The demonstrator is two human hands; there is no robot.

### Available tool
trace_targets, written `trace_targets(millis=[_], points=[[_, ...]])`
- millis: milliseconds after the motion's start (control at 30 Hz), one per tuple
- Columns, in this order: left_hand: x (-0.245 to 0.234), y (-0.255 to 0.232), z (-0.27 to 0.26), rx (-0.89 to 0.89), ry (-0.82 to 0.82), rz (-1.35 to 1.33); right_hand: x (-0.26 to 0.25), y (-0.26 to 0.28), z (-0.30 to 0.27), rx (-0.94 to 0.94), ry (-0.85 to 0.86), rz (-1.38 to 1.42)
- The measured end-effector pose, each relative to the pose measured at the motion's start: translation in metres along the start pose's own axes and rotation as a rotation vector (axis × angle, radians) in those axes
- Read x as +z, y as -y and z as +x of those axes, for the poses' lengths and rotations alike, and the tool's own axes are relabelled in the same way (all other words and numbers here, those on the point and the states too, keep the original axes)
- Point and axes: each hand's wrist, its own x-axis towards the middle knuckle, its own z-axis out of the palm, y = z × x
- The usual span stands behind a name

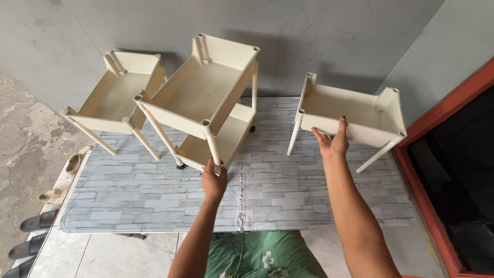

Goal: The person assembles a three-tier plastic storage rack by inserting white cylindrical legs into the corner sockets of each tray. They then stack the trays vertically, aligning the legs to form a complete unit.

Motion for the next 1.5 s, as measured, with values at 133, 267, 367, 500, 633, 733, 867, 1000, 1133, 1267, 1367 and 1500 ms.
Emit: trace_targets(millis=[133, 267, 367, 500, 633, 733, 867, 1000, 1133, 1267, 1367, 1500], points=[[-0.027, -0.008, 0.008, 0.013, 0.041, 0.012, -0.032, -0.042, -0.014, 0.013, -0.074, -0.088], [-0.050, -0.001, 0.022, -0.014, 0.121, -0.054, -0.056, -0.137, -0.041, -0.113, 0.242, -0.381], [-0.061, 0.006, 0.037, 0.050, 0.134, -0.097, -0.045, -0.171, -0.029, -0.196, 0.423, -0.655], [-0.065, 0.016, 0.068, 0.007, 0.158, -0.067, -0.001, -0.175, 0.017, -0.254, 0.431, -0.959], [-0.058, 0.027, 0.104, 0.113, 0.164, -0.105, 0.033, -0.173, 0.051, -0.471, 0.475, -1.208], [-0.046, 0.034, 0.132, 0.173, 0.153, -0.098, 0.052, -0.175, 0.067, -0.445, 0.568, -1.138], [-0.026, 0.048, 0.169, 0.108, 0.161, -0.101, 0.072, -0.177, 0.085, -0.170, 0.414, -1.115], [-0.009, 0.068, 0.205, 0.091, 0.198, -0.140, 0.090, -0.181, 0.098, -0.206, 0.425, -1.034], [0.007, 0.092, 0.235, 0.074, 0.199, -0.245, 0.102, -0.188, 0.107, -0.235, 0.402, -1.074], [0.004, 0.108, 0.258, 0.060, 0.181, -0.238, 0.102, -0.201, 0.105, -0.279, 0.460, -1.051], [-0.009, 0.099, 0.272, 0.147, 0.109, -0.024, 0.099, -0.210, 0.103, -0.301, 0.491, -0.996], [-0.021, 0.079, 0.278, -0.100, 0.086, 0.350, 0.098, -0.217, 0.101, -0.280, 0.503, -0.973]])
